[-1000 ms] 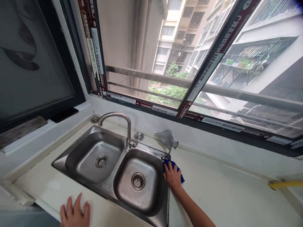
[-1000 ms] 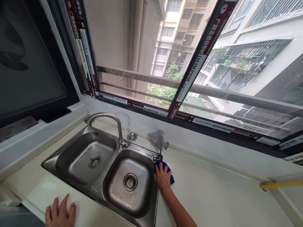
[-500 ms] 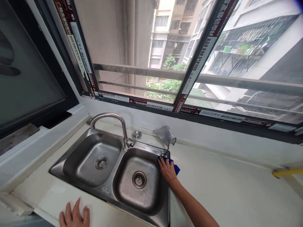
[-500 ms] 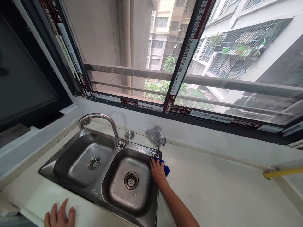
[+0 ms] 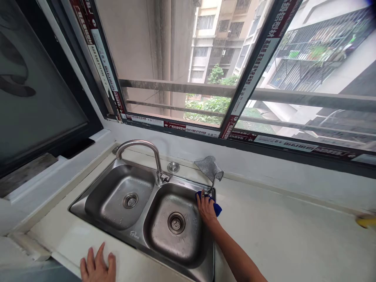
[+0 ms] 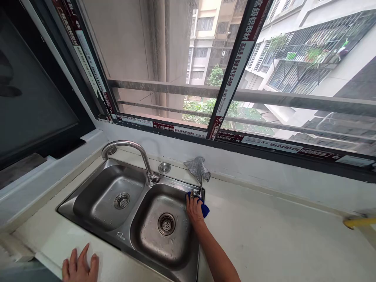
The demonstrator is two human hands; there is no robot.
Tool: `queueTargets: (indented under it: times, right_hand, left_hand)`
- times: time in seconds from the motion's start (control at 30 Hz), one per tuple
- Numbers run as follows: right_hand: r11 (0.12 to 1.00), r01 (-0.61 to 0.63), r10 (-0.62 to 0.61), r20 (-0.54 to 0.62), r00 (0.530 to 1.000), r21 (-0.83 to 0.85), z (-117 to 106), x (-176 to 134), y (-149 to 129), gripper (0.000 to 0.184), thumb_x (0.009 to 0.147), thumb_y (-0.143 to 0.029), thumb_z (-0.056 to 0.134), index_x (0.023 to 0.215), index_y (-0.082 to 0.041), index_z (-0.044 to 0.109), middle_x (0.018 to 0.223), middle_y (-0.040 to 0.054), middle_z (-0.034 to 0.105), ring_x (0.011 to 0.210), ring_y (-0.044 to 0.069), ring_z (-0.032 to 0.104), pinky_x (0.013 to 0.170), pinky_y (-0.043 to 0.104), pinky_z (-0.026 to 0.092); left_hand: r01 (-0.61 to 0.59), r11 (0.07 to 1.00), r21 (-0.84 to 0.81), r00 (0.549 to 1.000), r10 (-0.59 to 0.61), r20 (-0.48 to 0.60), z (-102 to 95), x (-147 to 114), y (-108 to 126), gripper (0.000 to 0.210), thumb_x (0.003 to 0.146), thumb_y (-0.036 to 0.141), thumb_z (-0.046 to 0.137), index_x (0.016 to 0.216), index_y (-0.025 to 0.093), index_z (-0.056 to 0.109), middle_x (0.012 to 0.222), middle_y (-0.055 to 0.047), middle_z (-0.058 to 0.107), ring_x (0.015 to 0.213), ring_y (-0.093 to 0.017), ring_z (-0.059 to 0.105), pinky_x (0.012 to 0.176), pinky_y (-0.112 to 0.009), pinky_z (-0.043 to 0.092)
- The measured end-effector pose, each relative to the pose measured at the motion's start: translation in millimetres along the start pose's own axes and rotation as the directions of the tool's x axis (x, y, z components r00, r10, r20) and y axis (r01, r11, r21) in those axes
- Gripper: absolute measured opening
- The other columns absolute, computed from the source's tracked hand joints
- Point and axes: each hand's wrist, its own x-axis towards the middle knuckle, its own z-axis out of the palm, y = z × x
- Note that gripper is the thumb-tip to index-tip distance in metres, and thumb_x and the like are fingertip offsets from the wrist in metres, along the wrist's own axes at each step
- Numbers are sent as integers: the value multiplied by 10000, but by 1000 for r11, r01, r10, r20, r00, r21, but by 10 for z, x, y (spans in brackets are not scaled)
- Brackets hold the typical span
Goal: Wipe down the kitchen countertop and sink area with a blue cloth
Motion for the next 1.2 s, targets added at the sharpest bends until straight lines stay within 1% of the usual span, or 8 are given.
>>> queueTargets:
  times: [0.1, 0.27, 0.43, 0.67, 0.87, 0.97, 1.1, 1.2]
  right_hand:
    - [1000, -1, 1, 31, 1000, -26, -68, -9, -24, 579, 931, -131, 365, 1500, -60, 452, 1448, 321, 484, 1083, 376, 580, 854, 568, 464]
    - [996, 17, -8, 106, 994, -83, -224, -44, -7, 486, 908, -189, 413, 1315, -22, 622, 1233, 354, 601, 930, 372, 626, 707, 511, 488]
    - [993, 48, -27, 186, 982, -109, -433, -117, 111, 386, 941, -269, 451, 1168, -74, 696, 1022, 262, 666, 899, 324, 641, 727, 419, 494]
    - [993, 102, -84, 254, 963, -60, -716, -496, 285, 328, 941, -331, 526, 1169, -170, 698, 1116, 177, 678, 1003, 314, 642, 800, 391, 503]
    - [981, 179, -193, 254, 948, 77, -867, -1085, 405, 391, 938, -319, 507, 1303, -323, 648, 1343, 61, 629, 1089, 239, 626, 881, 343, 505]
    - [968, 200, -224, 163, 961, 150, -779, -1512, 374, 444, 922, -292, 488, 1341, -336, 629, 1446, 50, 571, 1132, 256, 608, 931, 384, 506]
    - [976, 124, -129, 16, 992, 181, -475, -2200, 375, 519, 931, -294, 466, 1437, -372, 552, 1533, 40, 492, 1254, 306, 552, 984, 450, 502]
    - [982, -30, 38, -38, 999, 184, -252, -2714, 522, 545, 945, -334, 436, 1479, -433, 485, 1583, -6, 422, 1345, 318, 490, 1050, 496, 468]
  left_hand:
    - [43, 996, -80, 999, -43, -4, -57, -24, 46, 724, 908, 549, 251, 1403, 127, 569, 1596, -219, 370, 1550, -392, 188, 1240, -597, 261]
    - [71, 993, -93, 997, -69, 26, -159, -74, 119, 648, 923, 495, 309, 1404, 155, 578, 1611, -178, 376, 1543, -411, 189, 1213, -614, 305]
    - [73, 991, -115, 997, -77, -28, -177, -108, 154, 649, 940, 494, 279, 1382, 139, 596, 1600, -184, 391, 1539, -396, 212, 1208, -611, 312]
    - [62, 986, -152, 998, -67, -23, -120, -114, 79, 602, 882, 472, 441, 1398, 195, 580, 1578, -155, 437, 1531, -407, 225, 1182, -632, 337]
    - [42, 986, -158, 996, -54, -71, -125, -124, 115, 597, 886, 439, 441, 1411, 184, 569, 1610, -149, 392, 1519, -418, 246, 1174, -647, 348]
    - [28, 986, -167, 993, -46, -105, -161, -140, 176, 596, 914, 448, 396, 1413, 172, 567, 1606, -164, 394, 1517, -430, 246, 1148, -679, 364]
    - [-7, 984, -180, 986, -23, -163, -204, -155, 227, 593, 946, 472, 348, 1400, 167, 578, 1599, -170, 404, 1521, -426, 244, 1139, -708, 352]
    - [-48, 983, -177, 987, 19, -162, -220, -159, 222, 617, 951, 497, 348, 1391, 134, 582, 1577, -206, 421, 1505, -455, 260, 1083, -729, 399]
